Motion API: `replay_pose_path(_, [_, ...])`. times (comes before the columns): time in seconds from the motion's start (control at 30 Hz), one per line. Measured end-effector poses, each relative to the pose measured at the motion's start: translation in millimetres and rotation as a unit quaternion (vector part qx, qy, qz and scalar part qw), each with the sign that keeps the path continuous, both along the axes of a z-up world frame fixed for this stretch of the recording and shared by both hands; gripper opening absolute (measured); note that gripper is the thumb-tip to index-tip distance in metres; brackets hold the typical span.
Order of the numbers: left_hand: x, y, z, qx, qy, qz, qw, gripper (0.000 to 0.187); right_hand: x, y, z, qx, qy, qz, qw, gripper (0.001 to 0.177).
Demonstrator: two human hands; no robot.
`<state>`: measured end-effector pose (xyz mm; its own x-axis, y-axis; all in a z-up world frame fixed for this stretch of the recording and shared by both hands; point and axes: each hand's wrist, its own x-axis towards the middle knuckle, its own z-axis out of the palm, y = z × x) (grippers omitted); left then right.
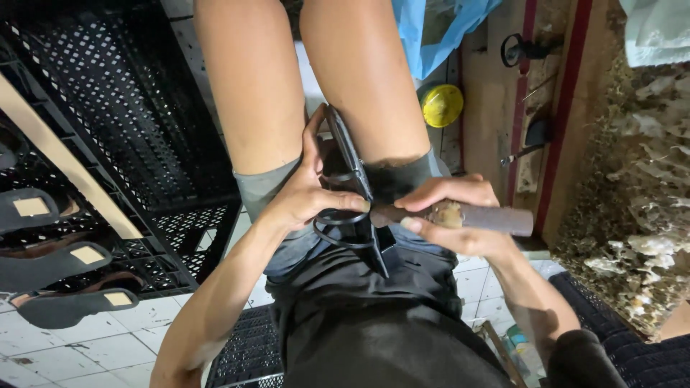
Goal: Assembling sandals by fitting straps into soles and securing them with a mallet in a workshop environment.
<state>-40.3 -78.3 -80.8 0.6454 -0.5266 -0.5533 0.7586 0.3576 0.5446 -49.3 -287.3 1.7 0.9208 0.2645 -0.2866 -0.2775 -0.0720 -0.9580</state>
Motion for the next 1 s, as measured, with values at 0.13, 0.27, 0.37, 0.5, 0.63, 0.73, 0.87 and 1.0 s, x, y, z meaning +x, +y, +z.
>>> replay_pose_path(0.13, [2, 4, 1, 0.009, -0.002, -0.004, 1.000, 0.127, 16, 9, 13, 0.013, 0.066, 0.014, 0.998, 0.016])
replay_pose_path(0.27, [0, 4, 5, 0.006, -0.017, -0.002, 1.000, 0.125, 4, 2, 9, 0.056, 0.095, -0.032, 0.993, 0.018])
replay_pose_path(0.37, [-3, 0, 4, -0.002, -0.006, 0.007, 1.000, 0.124, -1, -8, 4, 0.045, 0.115, -0.048, 0.991, 0.019])
replay_pose_path(0.5, [-8, -1, 2, -0.006, -0.014, 0.025, 1.000, 0.127, -3, -10, 4, 0.039, 0.142, -0.085, 0.985, 0.019])
replay_pose_path(0.63, [-7, -1, -3, -0.020, 0.006, 0.039, 0.999, 0.127, 8, -2, -1, 0.082, 0.161, -0.078, 0.980, 0.017])
replay_pose_path(0.73, [-1, -2, 20, -0.022, 0.017, 0.036, 0.999, 0.126, 11, 2, -6, 0.099, 0.188, -0.078, 0.974, 0.016])
replay_pose_path(0.87, [7, -2, 22, 0.002, -0.021, 0.027, 0.999, 0.125, 29, 10, 2, 0.136, 0.274, -0.117, 0.945, 0.015])
replay_pose_path(1.0, [6, -2, 13, 0.019, -0.004, 0.007, 1.000, 0.127, 32, 0, -2, 0.031, 0.126, 0.048, 0.990, 0.018])
